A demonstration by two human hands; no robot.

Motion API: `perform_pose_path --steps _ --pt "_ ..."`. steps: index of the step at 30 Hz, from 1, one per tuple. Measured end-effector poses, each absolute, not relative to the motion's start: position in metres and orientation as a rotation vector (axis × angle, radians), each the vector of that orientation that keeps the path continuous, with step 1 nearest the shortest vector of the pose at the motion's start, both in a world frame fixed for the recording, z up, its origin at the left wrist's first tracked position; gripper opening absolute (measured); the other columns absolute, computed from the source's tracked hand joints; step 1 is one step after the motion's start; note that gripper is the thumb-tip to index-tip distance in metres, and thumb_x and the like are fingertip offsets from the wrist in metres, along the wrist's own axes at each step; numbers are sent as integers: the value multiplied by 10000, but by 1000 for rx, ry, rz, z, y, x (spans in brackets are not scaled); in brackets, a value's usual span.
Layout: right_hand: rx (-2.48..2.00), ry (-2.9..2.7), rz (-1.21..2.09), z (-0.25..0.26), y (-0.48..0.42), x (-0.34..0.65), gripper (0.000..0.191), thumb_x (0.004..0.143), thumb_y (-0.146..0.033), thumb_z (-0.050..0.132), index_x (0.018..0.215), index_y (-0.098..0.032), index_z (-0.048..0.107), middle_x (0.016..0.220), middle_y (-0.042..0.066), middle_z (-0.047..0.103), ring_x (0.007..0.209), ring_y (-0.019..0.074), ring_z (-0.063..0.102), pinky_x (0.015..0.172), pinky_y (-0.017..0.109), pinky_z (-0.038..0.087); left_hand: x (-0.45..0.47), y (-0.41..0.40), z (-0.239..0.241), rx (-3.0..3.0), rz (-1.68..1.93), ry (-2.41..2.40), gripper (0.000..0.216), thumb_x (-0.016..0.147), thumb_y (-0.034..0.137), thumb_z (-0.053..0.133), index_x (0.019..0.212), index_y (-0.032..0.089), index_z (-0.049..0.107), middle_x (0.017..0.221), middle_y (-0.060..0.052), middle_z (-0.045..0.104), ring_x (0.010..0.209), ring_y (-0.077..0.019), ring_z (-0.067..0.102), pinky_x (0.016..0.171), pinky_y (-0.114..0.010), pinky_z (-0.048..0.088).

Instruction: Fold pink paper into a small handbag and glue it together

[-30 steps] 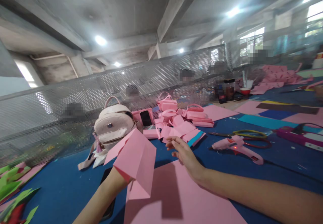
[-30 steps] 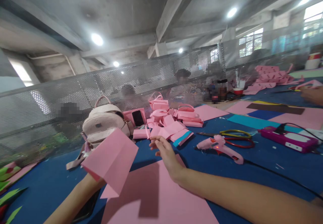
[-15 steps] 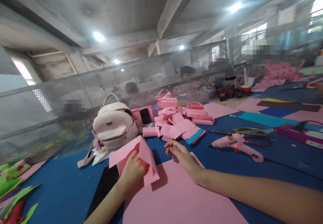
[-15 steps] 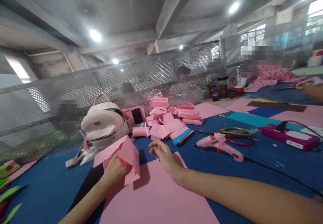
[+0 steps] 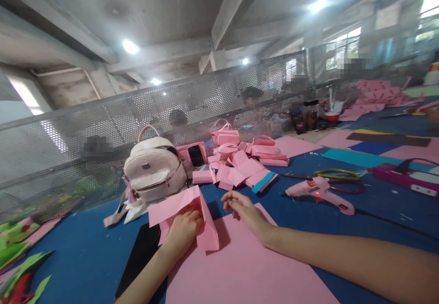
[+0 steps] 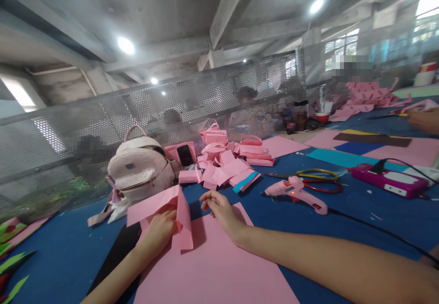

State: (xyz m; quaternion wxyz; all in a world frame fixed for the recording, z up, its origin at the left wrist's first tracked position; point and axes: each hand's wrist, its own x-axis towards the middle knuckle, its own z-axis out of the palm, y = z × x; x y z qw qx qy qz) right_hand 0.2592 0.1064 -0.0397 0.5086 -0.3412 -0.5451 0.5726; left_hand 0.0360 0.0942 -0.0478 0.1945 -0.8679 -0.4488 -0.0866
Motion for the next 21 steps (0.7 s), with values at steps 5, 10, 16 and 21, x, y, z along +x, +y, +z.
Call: perform_pose_path --steps 5,10,16,21 --pt "-829 -1324 1373 -40 106 260 138 737 -302 533 811 -204 595 712 -9 575 661 151 499 605 295 325 36 85 -37 -2539 -231 -1398 244 753 0 505 791 186 659 877 -53 690 847 -208 668 658 -270 470" --pt "-829 -1325 1376 -37 105 260 122 725 -272 524 796 -203 596 703 -10 579 656 148 501 603 290 334 34 82 -30 -2644 -204 -1410 210 723 64 530 832 199 648 917 -52 683 856 -211 668 691 -273 481" --pt "-831 -1312 1384 -38 106 261 128 714 -255 517 788 -205 608 672 -16 577 634 144 504 582 282 329 33 87 -36 -2622 -198 -1429 258 748 15 487 841 192 651 886 -52 694 820 -209 679 661 -267 468" --pt "-834 -1308 1400 -40 105 262 150 725 -255 512 802 -204 629 687 -11 590 633 139 500 590 281 327 35 91 -45 -2564 -222 -1388 272 810 -26 460 820 169 649 873 -64 705 836 -228 678 686 -290 471"
